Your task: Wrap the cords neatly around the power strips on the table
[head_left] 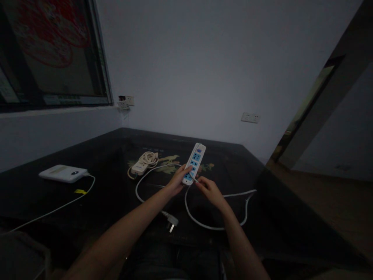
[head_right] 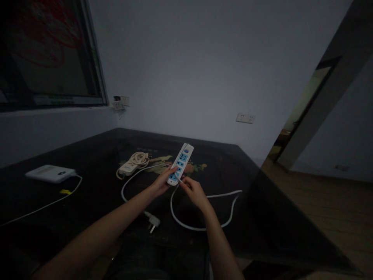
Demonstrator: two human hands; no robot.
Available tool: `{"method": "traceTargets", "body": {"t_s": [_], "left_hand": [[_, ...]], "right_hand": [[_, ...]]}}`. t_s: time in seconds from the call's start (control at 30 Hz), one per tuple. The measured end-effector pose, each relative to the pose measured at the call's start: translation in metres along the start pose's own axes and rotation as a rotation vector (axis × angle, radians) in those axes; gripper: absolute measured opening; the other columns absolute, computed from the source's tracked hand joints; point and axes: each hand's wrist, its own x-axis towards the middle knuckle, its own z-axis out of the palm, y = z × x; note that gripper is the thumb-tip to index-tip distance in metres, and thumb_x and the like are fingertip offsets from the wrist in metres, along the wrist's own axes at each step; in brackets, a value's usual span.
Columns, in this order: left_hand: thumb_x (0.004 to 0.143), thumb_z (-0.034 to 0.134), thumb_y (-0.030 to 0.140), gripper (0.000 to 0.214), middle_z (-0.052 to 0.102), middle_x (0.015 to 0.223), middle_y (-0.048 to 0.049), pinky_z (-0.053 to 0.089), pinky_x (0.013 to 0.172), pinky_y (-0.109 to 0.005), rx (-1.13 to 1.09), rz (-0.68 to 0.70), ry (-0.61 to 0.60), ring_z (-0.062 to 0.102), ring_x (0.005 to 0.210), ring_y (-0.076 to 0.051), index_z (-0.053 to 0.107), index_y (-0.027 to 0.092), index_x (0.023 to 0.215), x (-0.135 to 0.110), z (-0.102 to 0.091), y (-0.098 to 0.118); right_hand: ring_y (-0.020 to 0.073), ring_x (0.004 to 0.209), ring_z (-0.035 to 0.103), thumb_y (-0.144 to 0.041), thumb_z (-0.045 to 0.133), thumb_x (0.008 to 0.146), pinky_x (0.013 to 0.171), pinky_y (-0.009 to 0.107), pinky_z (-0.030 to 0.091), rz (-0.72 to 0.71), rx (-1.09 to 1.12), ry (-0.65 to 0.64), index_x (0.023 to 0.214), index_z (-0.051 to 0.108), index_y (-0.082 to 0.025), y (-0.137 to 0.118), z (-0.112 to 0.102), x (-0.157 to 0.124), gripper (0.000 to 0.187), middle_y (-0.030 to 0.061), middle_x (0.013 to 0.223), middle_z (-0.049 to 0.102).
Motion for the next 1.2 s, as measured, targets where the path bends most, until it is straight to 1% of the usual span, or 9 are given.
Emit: {"method": "traceTargets", "body": {"t_s": [0.17, 0.3, 0.47, 0.6, 0.77, 0.83, 0.9, 1.03, 1.2], "left_hand": [[0.075, 0.070, 0.037, 0.031, 0.067, 0.075, -0.0032, 0.050, 0.053, -0.021, 0.005, 0.028, 0.032, 0.065, 0.061, -0.013, 0.062, 0.015, 0.095, 0.002, -0.002, -0.003], [0.073, 0.072, 0.039, 0.036, 0.068, 0.078, -0.0041, 0.050, 0.053, -0.021, 0.030, 0.047, 0.049, 0.066, 0.064, -0.014, 0.062, 0.014, 0.097, 0.002, -0.003, -0.003], [0.071, 0.074, 0.037, 0.038, 0.067, 0.078, -0.0041, 0.051, 0.052, -0.023, 0.065, 0.050, 0.056, 0.066, 0.064, -0.016, 0.060, 0.015, 0.097, 0.000, 0.001, -0.005], [0.072, 0.072, 0.039, 0.036, 0.067, 0.077, -0.0036, 0.051, 0.052, -0.024, 0.079, 0.054, 0.059, 0.066, 0.063, -0.017, 0.058, 0.016, 0.097, 0.000, 0.002, -0.008], [0.073, 0.071, 0.041, 0.036, 0.068, 0.077, -0.0034, 0.051, 0.054, -0.024, 0.092, 0.064, 0.062, 0.066, 0.063, -0.016, 0.059, 0.016, 0.096, 0.001, 0.000, -0.008], [0.074, 0.070, 0.041, 0.036, 0.068, 0.079, -0.0044, 0.050, 0.054, -0.023, 0.096, 0.066, 0.064, 0.066, 0.065, -0.017, 0.059, 0.015, 0.097, 0.002, -0.001, -0.005], [0.076, 0.068, 0.041, 0.035, 0.069, 0.079, -0.0050, 0.049, 0.053, -0.023, 0.098, 0.071, 0.071, 0.066, 0.065, -0.016, 0.059, 0.015, 0.097, 0.003, -0.002, -0.002], [0.079, 0.065, 0.042, 0.032, 0.067, 0.073, -0.0039, 0.047, 0.052, -0.021, 0.103, 0.094, 0.093, 0.064, 0.061, -0.014, 0.060, 0.014, 0.092, 0.005, -0.003, 0.005], [0.074, 0.069, 0.045, 0.036, 0.066, 0.071, -0.0021, 0.042, 0.047, -0.019, 0.126, 0.106, 0.098, 0.060, 0.054, -0.011, 0.058, 0.014, 0.088, 0.005, -0.005, 0.008]], "right_hand": [[0.0126, 0.060, 0.045, -0.038, 0.049, 0.089, 0.056, 0.023, 0.031, -0.059, -0.053, -0.043, 0.080, 0.059, -0.018, 0.001, 0.000, 0.000, 0.024, -0.0027, 0.065, 0.051], [0.0132, 0.062, 0.050, -0.036, 0.049, 0.090, 0.058, 0.023, 0.034, -0.073, -0.112, -0.056, 0.082, 0.062, -0.017, -0.001, 0.001, -0.002, 0.024, -0.0017, 0.068, 0.058], [0.0161, 0.071, 0.059, -0.034, 0.050, 0.090, 0.065, 0.023, 0.039, -0.099, -0.147, -0.057, 0.090, 0.066, -0.018, -0.005, 0.004, -0.005, 0.022, 0.0011, 0.081, 0.067], [0.0177, 0.072, 0.061, -0.034, 0.049, 0.091, 0.066, 0.024, 0.040, -0.091, -0.192, -0.055, 0.091, 0.067, -0.020, -0.007, 0.005, -0.006, 0.023, 0.0014, 0.083, 0.069], [0.0178, 0.071, 0.060, -0.036, 0.048, 0.090, 0.064, 0.024, 0.039, -0.052, -0.236, -0.053, 0.093, 0.065, -0.021, -0.007, 0.006, -0.005, 0.023, 0.0017, 0.081, 0.068], [0.0169, 0.068, 0.059, -0.039, 0.049, 0.090, 0.062, 0.023, 0.037, -0.036, -0.267, -0.034, 0.090, 0.065, -0.021, -0.004, 0.005, -0.004, 0.024, 0.0012, 0.077, 0.067], [0.0154, 0.064, 0.056, -0.041, 0.049, 0.089, 0.059, 0.022, 0.035, -0.017, -0.286, 0.006, 0.081, 0.065, -0.020, 0.000, 0.001, -0.002, 0.028, 0.0002, 0.070, 0.064], [0.0127, 0.055, 0.048, -0.046, 0.050, 0.087, 0.052, 0.023, 0.030, 0.011, -0.247, 0.098, 0.066, 0.060, -0.018, 0.005, -0.009, 0.000, 0.036, -0.0016, 0.057, 0.054], [0.0117, 0.053, 0.042, -0.046, 0.053, 0.084, 0.051, 0.023, 0.029, 0.012, -0.227, 0.262, 0.064, 0.059, -0.017, 0.001, -0.019, 0.000, 0.036, -0.0024, 0.054, 0.049]]}}
